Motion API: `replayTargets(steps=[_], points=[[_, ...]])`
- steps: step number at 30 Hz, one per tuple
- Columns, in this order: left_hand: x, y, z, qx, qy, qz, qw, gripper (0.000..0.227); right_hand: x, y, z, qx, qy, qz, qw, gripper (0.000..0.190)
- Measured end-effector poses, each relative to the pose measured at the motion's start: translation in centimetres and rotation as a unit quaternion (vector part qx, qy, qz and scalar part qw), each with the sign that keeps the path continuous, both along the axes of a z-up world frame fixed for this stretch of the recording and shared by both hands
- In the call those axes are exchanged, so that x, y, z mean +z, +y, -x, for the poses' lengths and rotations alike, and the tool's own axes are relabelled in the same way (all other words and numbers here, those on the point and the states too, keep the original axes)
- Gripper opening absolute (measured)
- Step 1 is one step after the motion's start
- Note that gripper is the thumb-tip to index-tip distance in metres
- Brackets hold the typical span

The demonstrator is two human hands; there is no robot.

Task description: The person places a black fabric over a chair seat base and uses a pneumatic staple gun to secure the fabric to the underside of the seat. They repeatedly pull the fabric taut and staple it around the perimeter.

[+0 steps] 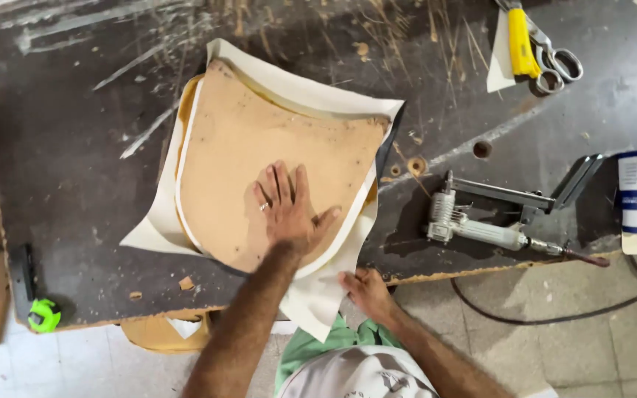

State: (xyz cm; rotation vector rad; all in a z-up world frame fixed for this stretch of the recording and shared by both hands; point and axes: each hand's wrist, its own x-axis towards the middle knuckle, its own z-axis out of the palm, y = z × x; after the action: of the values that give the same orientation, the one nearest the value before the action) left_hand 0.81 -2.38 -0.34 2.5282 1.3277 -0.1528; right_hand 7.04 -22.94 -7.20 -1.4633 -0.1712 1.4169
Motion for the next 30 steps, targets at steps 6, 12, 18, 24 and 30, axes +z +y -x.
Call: replayTargets(steps=[6, 12, 18, 24, 30], points=[[-2.5, -1.1, 0.2, -0.026, -0.116, -0.116, 0.986, 0.113, 1.6, 0.3, -0.5, 0.128, -0.064, 0.039, 0.989, 0.052], [-3.4, -0.9, 0.8, -0.021, -0.159, -0.135, 0.978, 0.111, 0.5, 2.0, 0.0, 0.184, -0.125, 0.150, 0.963, 0.044], [-2.8, -0.6, 0.7, -0.020, -0.158, -0.129, 0.979, 0.111, 2.7, 2.0, -1.9, 0.196, -0.160, 0.040, 0.967, 0.045], [-3.4, -1.1, 0.4, -0.037, -0.040, -0.117, 0.992, 0.106, -3.4, -0.8, 1.2, -0.023, -0.017, 0.112, 0.993, 0.023], [-2.7, -1.1, 0.0, -0.011, -0.114, -0.155, 0.981, 0.104, 2.3, 6.3, 3.3, -0.271, 0.132, 0.234, 0.924, 0.045]])
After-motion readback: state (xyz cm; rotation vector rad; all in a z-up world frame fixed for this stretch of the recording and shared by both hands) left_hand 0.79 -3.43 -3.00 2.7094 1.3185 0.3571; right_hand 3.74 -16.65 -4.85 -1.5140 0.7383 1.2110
